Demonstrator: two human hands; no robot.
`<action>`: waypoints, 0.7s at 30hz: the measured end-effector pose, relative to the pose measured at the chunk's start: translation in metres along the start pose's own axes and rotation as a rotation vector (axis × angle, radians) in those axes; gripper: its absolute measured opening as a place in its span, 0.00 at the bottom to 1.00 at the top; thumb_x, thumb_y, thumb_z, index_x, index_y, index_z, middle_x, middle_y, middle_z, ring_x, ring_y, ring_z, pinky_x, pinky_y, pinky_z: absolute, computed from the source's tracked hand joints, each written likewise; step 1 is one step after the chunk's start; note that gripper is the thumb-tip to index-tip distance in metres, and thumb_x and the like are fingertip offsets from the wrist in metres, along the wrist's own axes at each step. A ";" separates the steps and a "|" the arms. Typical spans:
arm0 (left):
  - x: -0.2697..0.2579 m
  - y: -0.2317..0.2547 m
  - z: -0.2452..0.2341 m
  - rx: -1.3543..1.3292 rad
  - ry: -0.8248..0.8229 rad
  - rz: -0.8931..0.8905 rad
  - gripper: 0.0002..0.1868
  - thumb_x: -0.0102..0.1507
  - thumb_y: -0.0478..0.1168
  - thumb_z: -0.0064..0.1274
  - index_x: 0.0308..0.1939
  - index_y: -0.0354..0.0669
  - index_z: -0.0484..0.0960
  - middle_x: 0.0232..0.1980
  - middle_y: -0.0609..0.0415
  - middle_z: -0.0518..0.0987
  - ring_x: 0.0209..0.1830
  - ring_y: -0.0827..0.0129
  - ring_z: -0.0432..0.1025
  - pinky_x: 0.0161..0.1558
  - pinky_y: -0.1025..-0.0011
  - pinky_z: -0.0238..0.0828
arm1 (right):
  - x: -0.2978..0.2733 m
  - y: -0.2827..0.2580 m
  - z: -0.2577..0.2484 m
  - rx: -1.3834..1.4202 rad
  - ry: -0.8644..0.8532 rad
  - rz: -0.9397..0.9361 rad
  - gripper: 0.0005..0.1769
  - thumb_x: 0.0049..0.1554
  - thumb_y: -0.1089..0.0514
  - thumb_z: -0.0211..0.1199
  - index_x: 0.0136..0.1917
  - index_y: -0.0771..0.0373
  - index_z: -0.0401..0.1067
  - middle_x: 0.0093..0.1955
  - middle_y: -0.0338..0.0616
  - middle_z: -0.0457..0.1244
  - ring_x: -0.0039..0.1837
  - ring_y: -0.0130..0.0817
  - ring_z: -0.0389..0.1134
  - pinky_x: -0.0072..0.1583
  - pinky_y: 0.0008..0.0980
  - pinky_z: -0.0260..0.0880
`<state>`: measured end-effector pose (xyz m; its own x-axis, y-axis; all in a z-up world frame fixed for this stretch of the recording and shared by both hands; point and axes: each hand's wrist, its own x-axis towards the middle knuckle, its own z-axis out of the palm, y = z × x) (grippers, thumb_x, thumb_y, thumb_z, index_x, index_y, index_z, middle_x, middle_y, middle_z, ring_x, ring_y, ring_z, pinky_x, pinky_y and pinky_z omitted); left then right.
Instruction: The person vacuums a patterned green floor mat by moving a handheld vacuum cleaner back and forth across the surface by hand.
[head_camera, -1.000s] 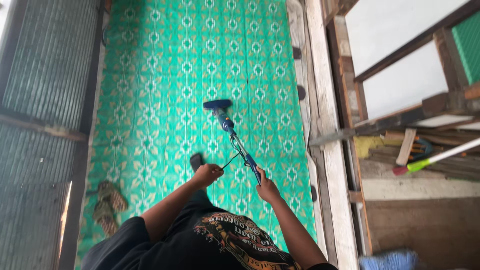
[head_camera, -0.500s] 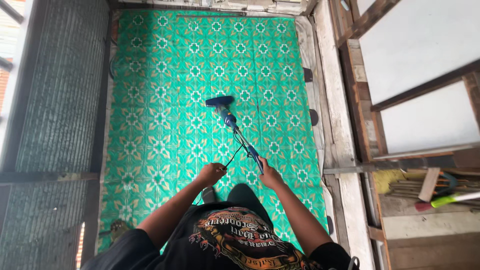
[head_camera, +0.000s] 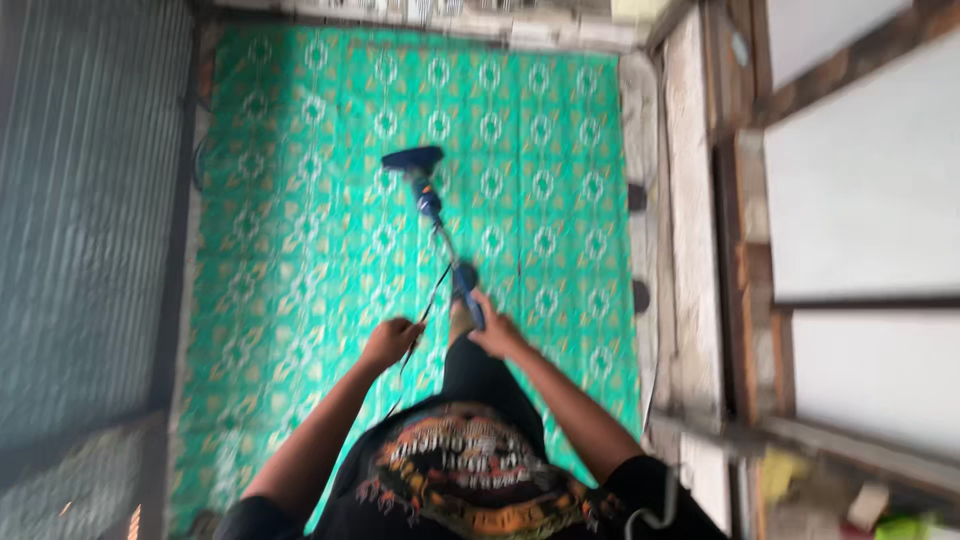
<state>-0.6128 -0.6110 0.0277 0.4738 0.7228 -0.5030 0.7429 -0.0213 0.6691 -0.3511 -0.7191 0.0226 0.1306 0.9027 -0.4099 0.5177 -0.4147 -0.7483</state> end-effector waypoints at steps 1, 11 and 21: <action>0.024 0.012 -0.009 -0.080 -0.005 -0.064 0.25 0.66 0.58 0.54 0.36 0.39 0.87 0.29 0.49 0.84 0.29 0.64 0.78 0.37 0.63 0.74 | 0.024 -0.008 -0.011 0.084 -0.080 0.102 0.52 0.55 0.55 0.67 0.82 0.40 0.39 0.40 0.60 0.69 0.36 0.52 0.74 0.40 0.48 0.76; 0.203 0.114 -0.097 -0.256 0.060 -0.338 0.20 0.63 0.52 0.56 0.51 0.45 0.86 0.30 0.52 0.85 0.27 0.68 0.80 0.35 0.67 0.75 | 0.259 -0.071 -0.149 0.127 -0.271 0.043 0.48 0.60 0.59 0.61 0.84 0.46 0.36 0.34 0.55 0.68 0.31 0.44 0.71 0.37 0.43 0.73; 0.269 0.133 -0.121 -0.328 0.060 -0.384 0.21 0.64 0.51 0.56 0.51 0.39 0.84 0.30 0.51 0.84 0.26 0.69 0.78 0.33 0.68 0.74 | 0.344 -0.067 -0.147 0.104 -0.285 -0.018 0.48 0.62 0.49 0.57 0.84 0.52 0.32 0.38 0.53 0.68 0.32 0.45 0.72 0.35 0.42 0.73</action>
<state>-0.4435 -0.3356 0.0473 0.1604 0.6745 -0.7206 0.6657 0.4652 0.5835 -0.2162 -0.3638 0.0084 -0.1275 0.8476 -0.5152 0.4263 -0.4221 -0.8000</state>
